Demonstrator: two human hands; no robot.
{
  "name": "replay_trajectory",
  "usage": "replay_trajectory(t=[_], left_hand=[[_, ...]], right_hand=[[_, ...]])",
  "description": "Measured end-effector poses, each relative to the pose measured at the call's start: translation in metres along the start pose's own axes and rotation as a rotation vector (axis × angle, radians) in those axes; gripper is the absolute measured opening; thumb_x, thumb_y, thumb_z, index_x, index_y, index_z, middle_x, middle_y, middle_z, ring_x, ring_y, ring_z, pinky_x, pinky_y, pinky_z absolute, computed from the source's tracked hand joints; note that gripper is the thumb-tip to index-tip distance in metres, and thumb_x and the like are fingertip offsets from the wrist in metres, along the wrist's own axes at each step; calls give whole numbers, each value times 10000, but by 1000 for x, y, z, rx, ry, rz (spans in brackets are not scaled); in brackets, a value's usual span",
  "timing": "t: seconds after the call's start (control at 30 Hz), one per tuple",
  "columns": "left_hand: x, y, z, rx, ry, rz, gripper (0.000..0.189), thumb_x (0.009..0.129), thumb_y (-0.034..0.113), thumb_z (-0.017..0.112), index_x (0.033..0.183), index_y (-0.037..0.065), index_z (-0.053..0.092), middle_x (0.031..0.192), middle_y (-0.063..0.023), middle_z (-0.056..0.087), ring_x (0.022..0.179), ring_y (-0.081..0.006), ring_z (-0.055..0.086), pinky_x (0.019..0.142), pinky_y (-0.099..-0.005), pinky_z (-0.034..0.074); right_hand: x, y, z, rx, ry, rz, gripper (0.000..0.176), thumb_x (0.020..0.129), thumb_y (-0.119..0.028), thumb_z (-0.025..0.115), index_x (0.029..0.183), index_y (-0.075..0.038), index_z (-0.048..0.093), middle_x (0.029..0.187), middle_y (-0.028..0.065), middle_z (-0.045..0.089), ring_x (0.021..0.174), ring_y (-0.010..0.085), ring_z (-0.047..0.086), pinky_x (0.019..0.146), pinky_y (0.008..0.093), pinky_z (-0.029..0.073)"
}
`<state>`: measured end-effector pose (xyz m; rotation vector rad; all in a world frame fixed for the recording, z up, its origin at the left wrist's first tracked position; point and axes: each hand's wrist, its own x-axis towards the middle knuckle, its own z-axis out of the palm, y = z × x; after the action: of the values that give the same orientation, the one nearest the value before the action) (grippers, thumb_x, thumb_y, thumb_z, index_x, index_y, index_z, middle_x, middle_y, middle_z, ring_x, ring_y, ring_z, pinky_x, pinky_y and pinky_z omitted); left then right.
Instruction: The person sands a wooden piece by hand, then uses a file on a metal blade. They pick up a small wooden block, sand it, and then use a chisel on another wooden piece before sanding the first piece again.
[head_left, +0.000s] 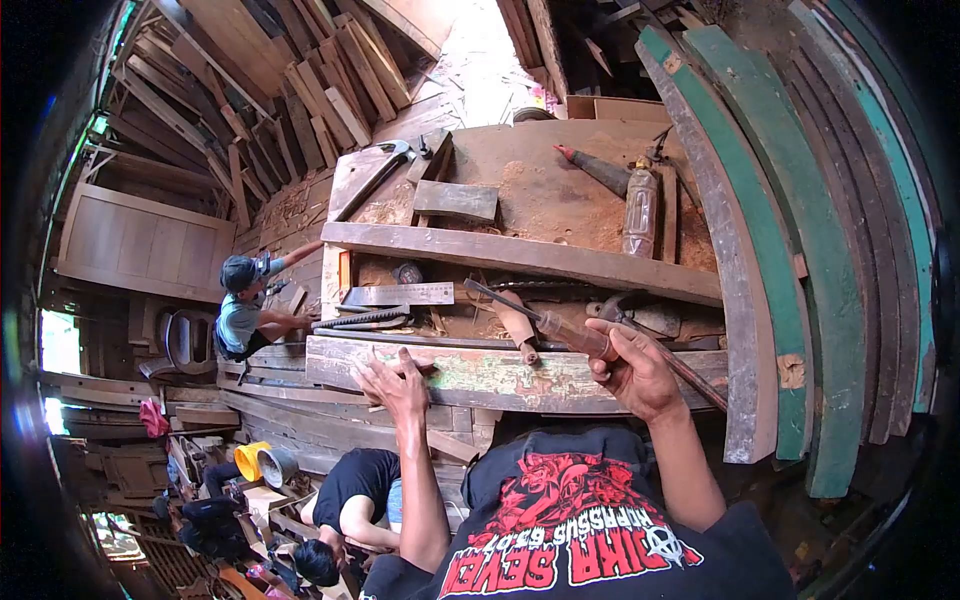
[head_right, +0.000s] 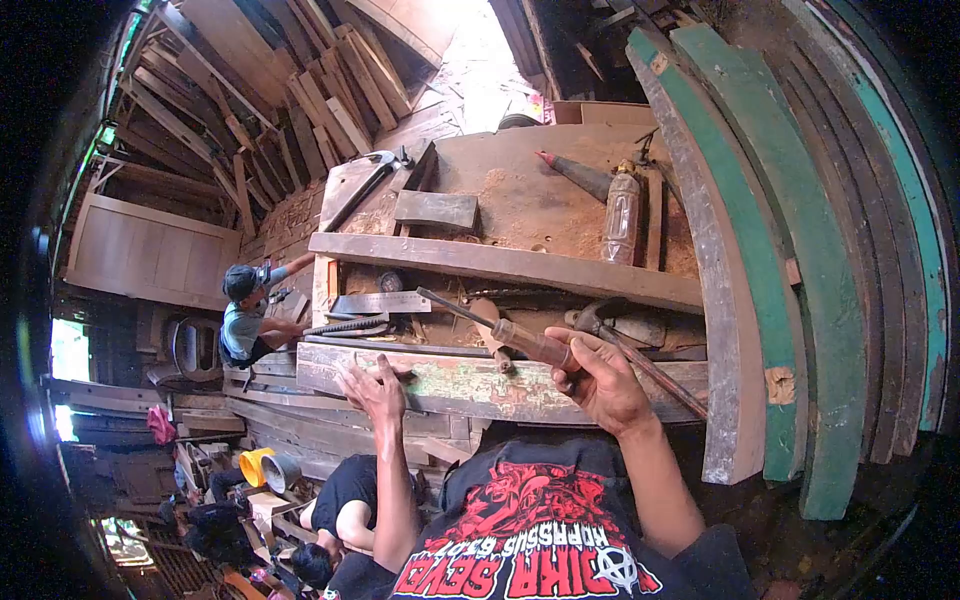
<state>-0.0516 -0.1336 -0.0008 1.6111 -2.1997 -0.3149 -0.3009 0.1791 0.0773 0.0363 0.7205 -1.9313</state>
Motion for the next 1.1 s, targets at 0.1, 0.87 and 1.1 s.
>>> replay_trajectory(t=[0.1,0.87,1.1], left_hand=[[-2,33,-17,77,45,71,713,1083,551,570,1526,-5,521,1674,-313,343,1568,-473,260,1286,-558,196],[-10,160,-87,-1310,-648,-277,185,1035,120,723,1173,-1,751,1099,-154,800,960,-184,784,886,-318,640],[1,147,-75,-1365,-884,-463,257,1087,295,665,1133,47,712,1194,-170,781,1024,-228,767,935,-395,610]], right_hand=[[-8,-4,6,-32,1,12,413,1142,-279,566,1434,7,624,1137,81,763,842,105,671,765,251,585],[-28,16,9,-256,13,-61,355,1118,-205,617,1381,26,675,1161,90,766,912,110,708,816,260,594],[-27,14,-1,-294,9,-68,341,1118,-190,617,1376,26,673,1204,105,765,993,125,728,854,284,594]])
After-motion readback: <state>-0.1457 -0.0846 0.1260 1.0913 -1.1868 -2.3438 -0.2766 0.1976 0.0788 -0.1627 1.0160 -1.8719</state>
